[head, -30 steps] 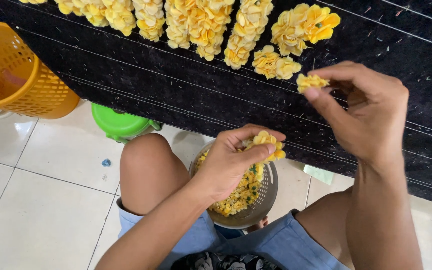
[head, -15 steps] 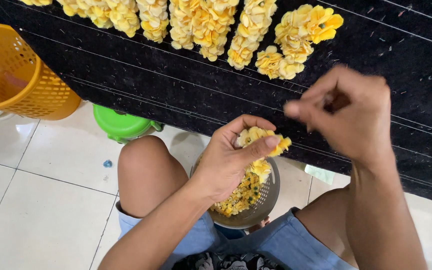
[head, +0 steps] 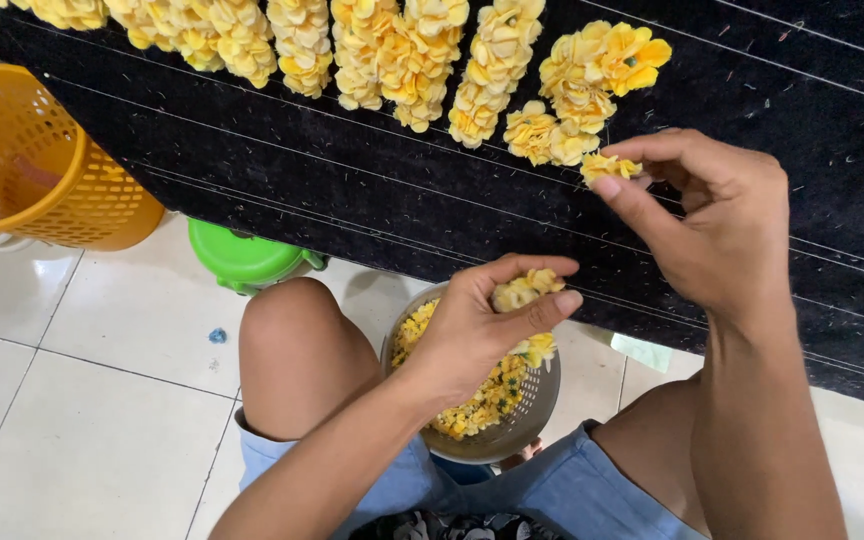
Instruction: The person picks up individual yellow flower petals from a bowl and strings them onto a horizontal wire to create a floral arrangement.
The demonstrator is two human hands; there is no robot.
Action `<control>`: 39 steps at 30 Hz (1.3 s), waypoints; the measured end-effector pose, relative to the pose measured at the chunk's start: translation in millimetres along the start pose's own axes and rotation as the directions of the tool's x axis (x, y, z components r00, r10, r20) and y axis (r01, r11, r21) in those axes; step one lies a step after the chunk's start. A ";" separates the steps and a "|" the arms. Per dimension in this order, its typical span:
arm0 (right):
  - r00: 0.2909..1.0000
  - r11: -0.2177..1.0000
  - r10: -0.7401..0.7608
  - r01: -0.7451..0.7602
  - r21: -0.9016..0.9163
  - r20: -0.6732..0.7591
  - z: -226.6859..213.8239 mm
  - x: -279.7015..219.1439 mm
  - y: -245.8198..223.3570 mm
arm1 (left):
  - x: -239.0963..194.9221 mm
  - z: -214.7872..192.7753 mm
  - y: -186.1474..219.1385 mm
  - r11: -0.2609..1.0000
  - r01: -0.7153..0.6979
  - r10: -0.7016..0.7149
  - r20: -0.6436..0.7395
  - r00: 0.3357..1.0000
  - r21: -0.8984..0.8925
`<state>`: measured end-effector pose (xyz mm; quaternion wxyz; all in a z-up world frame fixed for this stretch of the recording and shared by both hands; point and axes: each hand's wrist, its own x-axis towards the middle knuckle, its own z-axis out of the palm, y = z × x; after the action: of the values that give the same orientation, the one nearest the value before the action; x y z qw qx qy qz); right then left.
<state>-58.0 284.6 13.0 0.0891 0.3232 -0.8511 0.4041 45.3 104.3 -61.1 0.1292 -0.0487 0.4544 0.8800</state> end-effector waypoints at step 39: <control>0.984 0.962 -0.145 0.117 -0.246 -0.099 9.0 5.1 14.1 | 59.2 -38.3 -20.7 -0.113 -0.413 0.536 0.405 0.741 0.904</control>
<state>-69.7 282.1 0.2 0.2033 0.3418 -0.8637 0.3097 -7.2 95.5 -111.7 -0.2178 0.1732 0.9017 0.3308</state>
